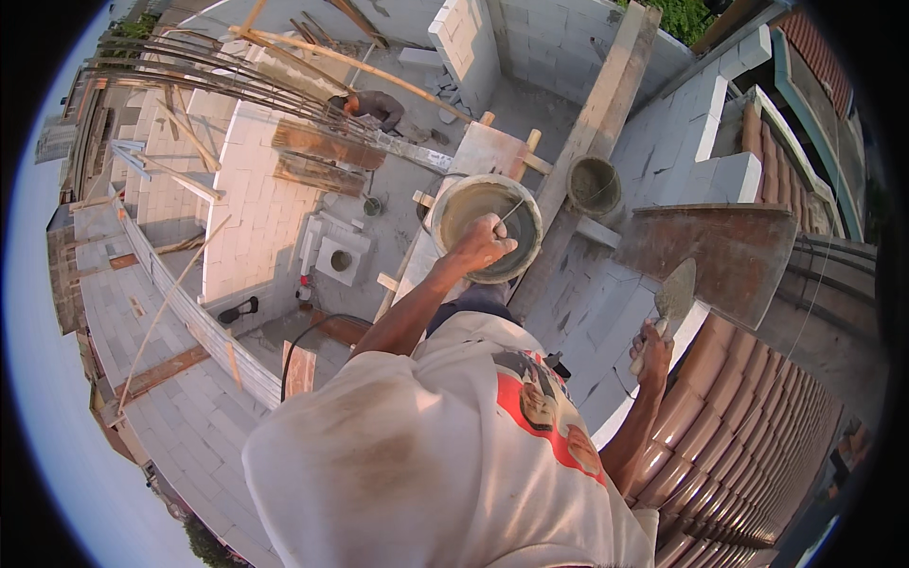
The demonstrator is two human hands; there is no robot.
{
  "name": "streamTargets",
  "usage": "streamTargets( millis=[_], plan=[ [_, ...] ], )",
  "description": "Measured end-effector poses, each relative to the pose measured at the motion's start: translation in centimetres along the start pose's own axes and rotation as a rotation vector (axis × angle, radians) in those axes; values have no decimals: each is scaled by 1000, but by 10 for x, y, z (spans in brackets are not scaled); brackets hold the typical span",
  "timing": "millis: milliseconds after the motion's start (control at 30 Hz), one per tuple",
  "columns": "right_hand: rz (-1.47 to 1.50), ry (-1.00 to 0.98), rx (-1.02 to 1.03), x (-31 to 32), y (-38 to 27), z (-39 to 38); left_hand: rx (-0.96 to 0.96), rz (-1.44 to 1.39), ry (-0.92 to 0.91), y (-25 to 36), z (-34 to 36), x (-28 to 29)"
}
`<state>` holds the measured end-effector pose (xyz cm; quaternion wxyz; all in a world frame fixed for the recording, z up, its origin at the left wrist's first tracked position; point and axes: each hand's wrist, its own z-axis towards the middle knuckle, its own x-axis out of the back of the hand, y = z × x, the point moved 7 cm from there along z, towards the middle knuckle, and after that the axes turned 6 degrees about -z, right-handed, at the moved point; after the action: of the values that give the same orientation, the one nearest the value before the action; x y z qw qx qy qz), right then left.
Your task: The person scoops wet cement from a bucket using a trowel and applies it to the joints of a white block wall. They smooth the cement into the gaps between the blocks and along the top edge of the wall, working on a rooftop construction site.
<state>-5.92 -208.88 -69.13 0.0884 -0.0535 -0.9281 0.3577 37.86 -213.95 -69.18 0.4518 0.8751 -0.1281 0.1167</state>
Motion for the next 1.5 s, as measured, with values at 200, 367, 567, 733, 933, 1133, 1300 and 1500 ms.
streamTargets(
  millis=[200,367,567,733,933,1133,1300,1500],
  plan=[
    [-199,-129,251,-63,-25,-19,-196,280,-218,36,-3,-12],
    [-365,-226,721,-154,-68,-49,-443,561,-433,80,-6,-37],
    [-297,-375,660,-201,-77,-63,-618,691,-596,150,-24,-62],
    [-145,-197,688,-172,-125,-84,-870,582,-389,200,-35,-62],
    [-77,-69,802,-134,-184,-122,-542,49,-43,149,-10,-34],
    [-27,59,914,-112,-215,-145,60,-673,-450,105,-5,-49],
    [30,216,904,-63,-241,-136,-124,-740,-555,166,0,-66],
    [32,447,1150,-13,-290,-135,-215,-803,-718,265,8,-123]
  ],
)
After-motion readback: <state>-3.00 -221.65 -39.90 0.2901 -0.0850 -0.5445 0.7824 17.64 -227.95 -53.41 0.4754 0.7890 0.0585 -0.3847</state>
